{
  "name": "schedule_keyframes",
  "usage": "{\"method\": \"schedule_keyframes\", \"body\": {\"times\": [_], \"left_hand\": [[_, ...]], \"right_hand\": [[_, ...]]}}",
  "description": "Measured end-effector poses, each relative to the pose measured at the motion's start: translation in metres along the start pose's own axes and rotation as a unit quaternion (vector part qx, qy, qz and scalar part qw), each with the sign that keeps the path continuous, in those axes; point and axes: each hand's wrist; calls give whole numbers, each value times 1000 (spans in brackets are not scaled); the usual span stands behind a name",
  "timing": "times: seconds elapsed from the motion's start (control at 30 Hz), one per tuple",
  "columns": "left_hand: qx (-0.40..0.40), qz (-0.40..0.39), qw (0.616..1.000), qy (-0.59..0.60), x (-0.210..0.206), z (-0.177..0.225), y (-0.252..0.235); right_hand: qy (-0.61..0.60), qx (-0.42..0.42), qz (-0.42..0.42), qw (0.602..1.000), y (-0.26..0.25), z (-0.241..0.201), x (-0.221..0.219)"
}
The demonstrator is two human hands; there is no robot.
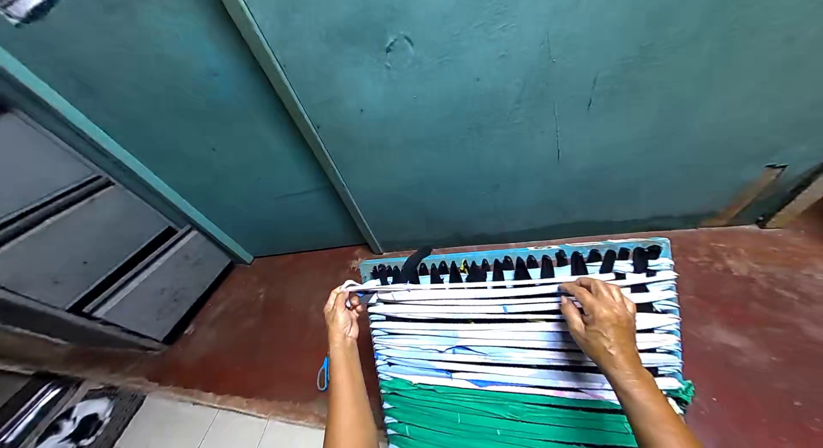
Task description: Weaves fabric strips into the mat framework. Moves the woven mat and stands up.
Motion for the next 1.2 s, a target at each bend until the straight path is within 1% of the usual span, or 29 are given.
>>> {"method": "schedule_keyframes", "body": {"times": [0.03,0.1,0.23,0.33,0.47,0.57,0.63,0.7,0.77,0.87,0.9,0.93,0.97,1.03,1.07,1.1,1.13,1.2], "left_hand": [[-34,-16,999,0,0,5,6],[-107,-85,991,6,-3,12,26],[-211,-221,951,-41,-11,13,66],[-254,-308,913,-81,-23,7,97],[-296,-390,868,-80,-33,-5,121],[-350,-409,835,-109,-35,-7,132],[-393,-399,819,-124,-35,-8,140],[-421,-389,807,-141,-36,-10,149],[-455,-375,792,-157,-38,-12,157],[-509,-365,763,-161,-39,-14,161],[-517,-365,757,-159,-39,-15,162],[-508,-369,762,-157,-39,-16,163],[-478,-380,777,-153,-38,-15,164],[-371,-415,820,-133,-38,-13,166],[-323,-430,835,-117,-39,-13,168],[-299,-437,842,-102,-41,-14,170],[-304,-440,839,-95,-43,-16,172],[-361,-442,816,-89,-50,-21,181]], "right_hand": [[-8,4,4,1000,0,-4,0],[-35,15,18,999,-1,-10,2],[-144,32,10,989,-8,-39,6],[-237,46,-2,970,-12,-64,12],[-306,83,-32,948,-15,-93,14],[-351,78,-117,926,-18,-104,11],[-393,54,-193,897,-21,-106,7],[-422,7,-255,870,-23,-103,5],[-427,-45,-304,850,-22,-97,5],[-396,-80,-346,847,-19,-93,7],[-383,-82,-343,854,-18,-92,9],[-371,-85,-332,863,-18,-91,11],[-363,-86,-316,872,-17,-90,13],[-363,-80,-288,882,-14,-88,18],[-368,-73,-277,885,-12,-87,21],[-374,-66,-267,886,-10,-85,23],[-379,-62,-260,886,-8,-83,25],[-381,-64,-253,887,-6,-74,32]]}}
Point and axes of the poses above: each hand's wrist, its own y-axis away from the middle knuckle, its own x-axis out of the back of the hand, z = x × y, and after that the axes turned 15 degrees about z, right-handed
